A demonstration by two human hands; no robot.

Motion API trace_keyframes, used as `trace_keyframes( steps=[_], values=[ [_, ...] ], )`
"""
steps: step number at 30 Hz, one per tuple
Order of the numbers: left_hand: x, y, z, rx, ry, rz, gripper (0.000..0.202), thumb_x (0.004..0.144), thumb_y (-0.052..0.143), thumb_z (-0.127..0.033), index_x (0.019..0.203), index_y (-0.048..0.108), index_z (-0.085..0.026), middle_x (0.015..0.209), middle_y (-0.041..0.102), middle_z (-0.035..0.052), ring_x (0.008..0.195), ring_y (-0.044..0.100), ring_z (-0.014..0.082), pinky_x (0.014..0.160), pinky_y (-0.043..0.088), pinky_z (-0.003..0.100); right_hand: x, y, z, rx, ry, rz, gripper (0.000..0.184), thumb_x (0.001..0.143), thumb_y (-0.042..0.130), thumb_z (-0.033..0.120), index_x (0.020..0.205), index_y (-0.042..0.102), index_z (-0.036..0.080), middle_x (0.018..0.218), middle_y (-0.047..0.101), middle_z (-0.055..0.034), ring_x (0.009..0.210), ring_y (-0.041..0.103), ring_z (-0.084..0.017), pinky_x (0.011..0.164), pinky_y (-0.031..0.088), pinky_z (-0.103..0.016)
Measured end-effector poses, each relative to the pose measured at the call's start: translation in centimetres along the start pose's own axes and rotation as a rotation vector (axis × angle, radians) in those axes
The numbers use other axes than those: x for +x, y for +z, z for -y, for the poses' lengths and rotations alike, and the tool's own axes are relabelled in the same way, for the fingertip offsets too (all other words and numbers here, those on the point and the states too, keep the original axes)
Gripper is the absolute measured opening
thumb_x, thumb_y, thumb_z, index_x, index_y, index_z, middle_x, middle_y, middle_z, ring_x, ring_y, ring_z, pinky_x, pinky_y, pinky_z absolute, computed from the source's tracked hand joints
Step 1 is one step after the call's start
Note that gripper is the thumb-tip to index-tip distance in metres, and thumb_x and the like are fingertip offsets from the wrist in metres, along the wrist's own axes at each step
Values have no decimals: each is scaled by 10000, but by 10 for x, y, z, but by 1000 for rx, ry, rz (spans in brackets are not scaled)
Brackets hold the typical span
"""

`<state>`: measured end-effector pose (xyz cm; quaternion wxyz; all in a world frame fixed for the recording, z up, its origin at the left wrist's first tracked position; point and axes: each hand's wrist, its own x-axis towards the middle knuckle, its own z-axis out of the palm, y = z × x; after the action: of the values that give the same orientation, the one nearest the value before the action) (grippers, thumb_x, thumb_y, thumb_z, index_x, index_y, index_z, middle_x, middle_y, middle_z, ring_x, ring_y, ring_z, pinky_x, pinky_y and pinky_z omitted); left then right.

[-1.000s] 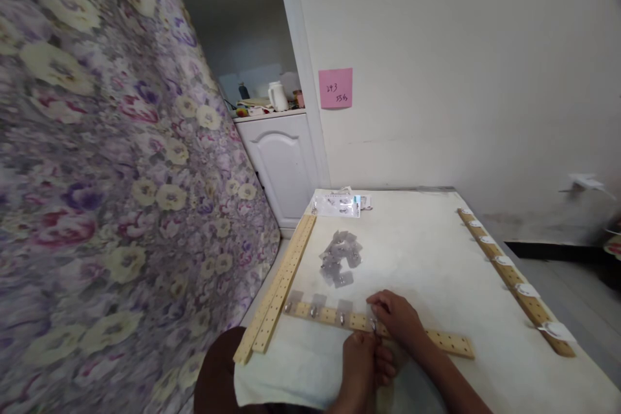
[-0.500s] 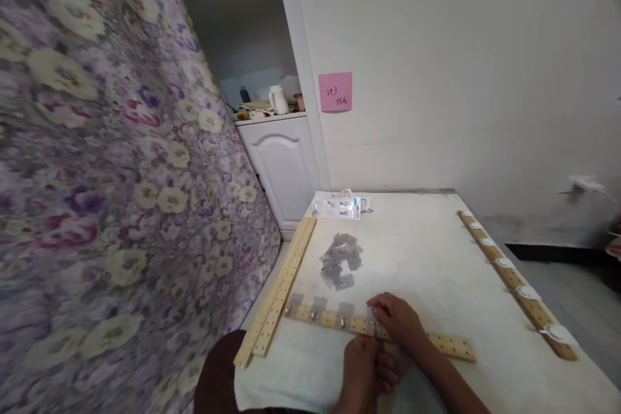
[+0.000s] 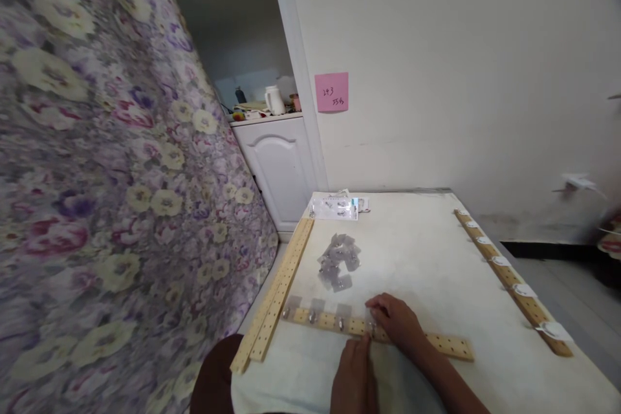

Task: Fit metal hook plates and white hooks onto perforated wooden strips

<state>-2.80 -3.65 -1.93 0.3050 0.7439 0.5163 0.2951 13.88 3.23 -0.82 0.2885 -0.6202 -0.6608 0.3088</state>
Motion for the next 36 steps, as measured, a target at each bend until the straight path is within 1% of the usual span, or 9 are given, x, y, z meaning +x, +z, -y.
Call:
trace_keyframes(
  steps=[2,7,11,14,17,21,27,30,36],
  values=[
    [-1,0,-2,84,-67,97,555,797,384,-176,1347,443,-132,1230,563,162,1130,499,265,981,390,355,0,0,-1,4,-2,0,276,783,461,269,951,679,245,991,696,-13,931,613,-172,809,416,-267],
    [2,-3,-16,127,-173,102,558,792,410,-187,1348,453,-168,1220,584,135,1115,481,274,1006,346,354,1,2,-4,6,-6,-5,269,788,460,271,942,678,243,997,693,-16,943,610,-177,830,415,-276],
    [7,-7,-26,162,-218,182,564,796,405,-185,1359,438,-169,1260,567,127,1137,474,275,1010,340,344,1,2,-5,11,-18,-3,273,794,456,277,948,678,242,994,691,-19,942,610,-175,827,414,-274],
    [9,-9,-30,214,-237,205,583,796,395,-169,1379,404,-163,1297,543,136,1164,466,285,1017,338,359,1,2,-4,11,-16,-3,269,792,461,278,944,679,241,980,693,-18,928,611,-174,806,417,-270],
    [9,-9,-30,217,-204,193,582,797,380,-150,1379,403,-154,1309,534,141,1173,468,282,1015,345,362,1,1,-3,9,-8,-2,263,788,470,269,942,681,241,974,694,-15,919,613,-170,802,417,-267],
    [7,-13,-31,153,-168,170,568,809,407,-195,1376,409,-154,1326,521,142,1190,465,279,1028,342,352,1,1,-2,0,-5,-5,263,793,467,259,942,683,239,972,696,-17,914,616,-168,795,418,-262],
    [10,-14,-32,140,-227,175,563,798,406,-185,1360,436,-176,1338,521,127,1206,465,279,1026,344,345,0,1,-3,-8,-16,-12,268,794,461,264,941,683,240,982,693,-20,929,612,-173,817,418,-271],
    [11,-10,-28,139,-234,177,559,797,411,-180,1355,444,-169,1344,517,134,1204,471,279,1025,345,352,1,2,-4,-4,-18,-10,265,799,461,275,939,682,242,976,695,-19,922,615,-173,814,421,-271],
    [14,-3,-20,143,-284,157,564,790,395,-149,1347,457,-212,1339,529,107,1189,477,273,1014,351,360,2,3,-6,-1,-10,-2,259,794,469,271,940,682,246,987,696,-17,924,615,-172,818,421,-267]
  ],
)
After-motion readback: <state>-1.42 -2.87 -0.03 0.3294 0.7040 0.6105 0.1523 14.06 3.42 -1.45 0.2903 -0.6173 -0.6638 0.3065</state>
